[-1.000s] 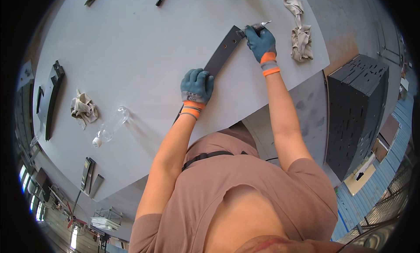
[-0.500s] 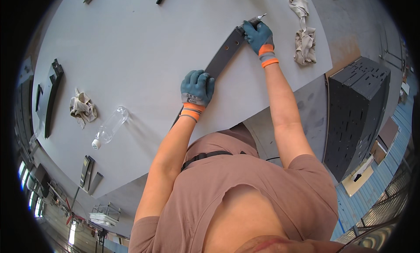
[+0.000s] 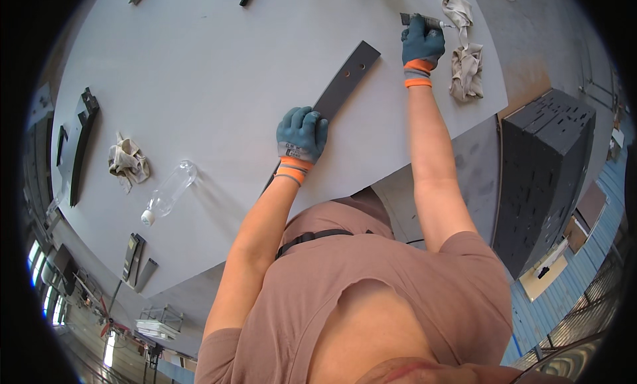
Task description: The person wipes a long metal strip with a cloth, applies adhesive from a tube into holes on the strip, and places the strip onto a larger metal panel. They then pick up another metal strip and apply adhesive to its edges before positioning it on the panel.
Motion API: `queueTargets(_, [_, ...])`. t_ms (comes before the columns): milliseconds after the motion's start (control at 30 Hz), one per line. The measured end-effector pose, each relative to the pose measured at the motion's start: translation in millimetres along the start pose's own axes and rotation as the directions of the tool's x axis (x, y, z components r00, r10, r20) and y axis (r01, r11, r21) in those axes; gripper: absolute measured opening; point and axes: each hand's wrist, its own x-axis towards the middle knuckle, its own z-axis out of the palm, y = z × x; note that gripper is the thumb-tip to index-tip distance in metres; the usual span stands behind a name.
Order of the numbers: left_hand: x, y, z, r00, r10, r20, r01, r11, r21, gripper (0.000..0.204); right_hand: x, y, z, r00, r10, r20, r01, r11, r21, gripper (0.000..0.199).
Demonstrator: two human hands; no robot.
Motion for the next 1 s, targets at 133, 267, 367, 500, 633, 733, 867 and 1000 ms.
queueTargets(133, [-1.9, 0.5, 0.1, 1.000, -0.013, -0.015, 0.013, 1.000, 0.026, 0.022, -6.2, -1.6, -3.8, 0.990, 0.094, 0.103, -0.105, 0.989, 0.106, 0.028])
queueTargets(267, [-1.5, 0.5, -0.1, 1.000, -0.011, -0.010, 0.011, 1.000, 0.020, 0.022, -24.5, -7.3, -11.5, 0.949, 0.204, 0.239, -0.249, 0.953, 0.173, 0.028])
queueTargets(367, [-0.9, 1.0, -0.6, 1.000, -0.014, -0.004, 0.014, 1.000, 0.023, 0.022, -33.2, -5.6, -11.9, 0.874, 0.325, 0.363, -0.421, 0.878, 0.229, 0.026])
queueTargets(500, [-0.7, 1.6, -1.5, 1.000, -0.015, 0.001, 0.015, 1.000, 0.025, 0.022, -38.7, -14.4, -7.2, 0.760, 0.449, 0.470, -0.560, 0.820, 0.121, 0.025])
queueTargets(633, [-0.6, 2.0, -2.0, 1.000, -0.010, 0.003, 0.010, 1.000, 0.029, 0.022, -40.0, -17.9, -3.0, 0.728, 0.501, 0.468, -0.606, 0.790, 0.096, 0.025])
queueTargets(733, [-1.1, 1.4, -1.6, 1.000, -0.014, 0.003, 0.014, 1.000, 0.028, 0.022, -37.4, -17.4, -2.6, 0.712, 0.516, 0.476, -0.620, 0.781, 0.080, 0.026])
queueTargets(867, [-1.1, 1.4, -1.3, 1.000, -0.019, 0.002, 0.019, 0.999, 0.026, 0.022, -32.4, -14.0, 0.1, 0.684, 0.550, 0.480, -0.638, 0.770, 0.027, 0.026])
queueTargets(1000, [-1.7, 0.8, -1.1, 1.000, -0.027, 0.005, 0.027, 0.999, 0.020, 0.021, -31.1, -13.4, 2.1, 0.686, 0.565, 0.459, -0.642, 0.767, 0.014, 0.025])
